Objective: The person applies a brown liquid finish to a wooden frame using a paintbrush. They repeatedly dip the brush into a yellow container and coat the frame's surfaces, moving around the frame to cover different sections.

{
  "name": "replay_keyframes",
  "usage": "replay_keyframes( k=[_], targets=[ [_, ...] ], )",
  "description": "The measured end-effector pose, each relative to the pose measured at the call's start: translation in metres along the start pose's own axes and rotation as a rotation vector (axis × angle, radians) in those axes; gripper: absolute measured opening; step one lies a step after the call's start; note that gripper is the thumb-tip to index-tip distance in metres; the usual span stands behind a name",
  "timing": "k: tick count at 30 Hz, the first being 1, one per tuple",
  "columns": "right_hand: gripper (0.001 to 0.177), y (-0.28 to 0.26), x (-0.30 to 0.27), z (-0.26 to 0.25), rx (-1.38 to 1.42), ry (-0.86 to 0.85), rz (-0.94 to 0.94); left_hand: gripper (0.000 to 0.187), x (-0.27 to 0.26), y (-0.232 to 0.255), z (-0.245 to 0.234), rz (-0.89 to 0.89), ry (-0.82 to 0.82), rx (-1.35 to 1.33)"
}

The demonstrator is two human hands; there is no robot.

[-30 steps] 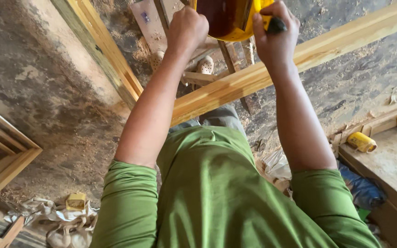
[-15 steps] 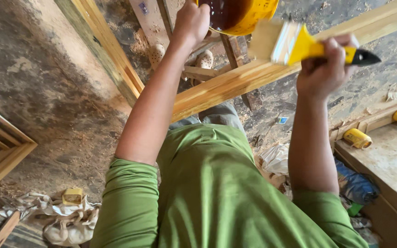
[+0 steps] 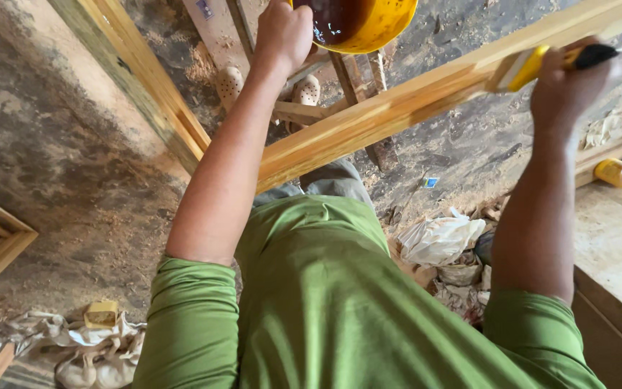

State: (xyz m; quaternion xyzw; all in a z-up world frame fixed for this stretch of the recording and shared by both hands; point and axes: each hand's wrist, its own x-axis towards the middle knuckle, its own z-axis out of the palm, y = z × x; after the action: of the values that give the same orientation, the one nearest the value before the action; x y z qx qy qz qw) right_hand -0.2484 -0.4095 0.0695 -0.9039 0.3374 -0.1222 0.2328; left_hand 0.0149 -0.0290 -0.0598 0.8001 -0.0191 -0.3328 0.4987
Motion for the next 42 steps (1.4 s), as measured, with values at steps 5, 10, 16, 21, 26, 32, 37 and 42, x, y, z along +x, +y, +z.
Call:
replay_keyframes(
  k=[5,10,16,21,26,32,37,42],
  targets=[
    [0.015,-0.089,-0.047,0.051,-0.149,-0.249,0.132,0.059,-0.002,0.008,-0.005,-0.083,-0.087,-0.091],
    [0.009,-0.160,-0.091,0.118,0.133,-0.591,0.371,0.056,-0.014,0.008,-0.010,-0.086,-0.086,-0.025],
    [0.017,-0.045,0.006,0.026,-0.085,-0.292,0.375,0.071,-0.023,0.012,-0.010,0.005,-0.019,-0.155],
    [0.017,0.007,0.036,0.010,-0.112,-0.021,-0.041,0.071,-0.030,0.024,-0.016,-0.061,-0.105,-0.403],
    [0.015,-0.101,-0.054,0.131,0.022,-0.460,0.161,0.072,-0.051,0.024,-0.030,-0.226,-0.131,-0.434],
    [0.028,-0.102,-0.065,0.170,0.003,-0.604,0.349,0.064,-0.087,-0.008,-0.049,0.158,0.033,-0.319],
    [0.010,-0.021,0.022,0.099,-0.108,-0.289,0.347,0.068,-0.128,-0.017,-0.075,0.085,0.010,-0.542],
    [0.024,-0.097,0.006,0.111,-0.564,-0.563,0.021,0.080,-0.152,-0.005,-0.092,-0.372,0.068,-0.688]
  ],
)
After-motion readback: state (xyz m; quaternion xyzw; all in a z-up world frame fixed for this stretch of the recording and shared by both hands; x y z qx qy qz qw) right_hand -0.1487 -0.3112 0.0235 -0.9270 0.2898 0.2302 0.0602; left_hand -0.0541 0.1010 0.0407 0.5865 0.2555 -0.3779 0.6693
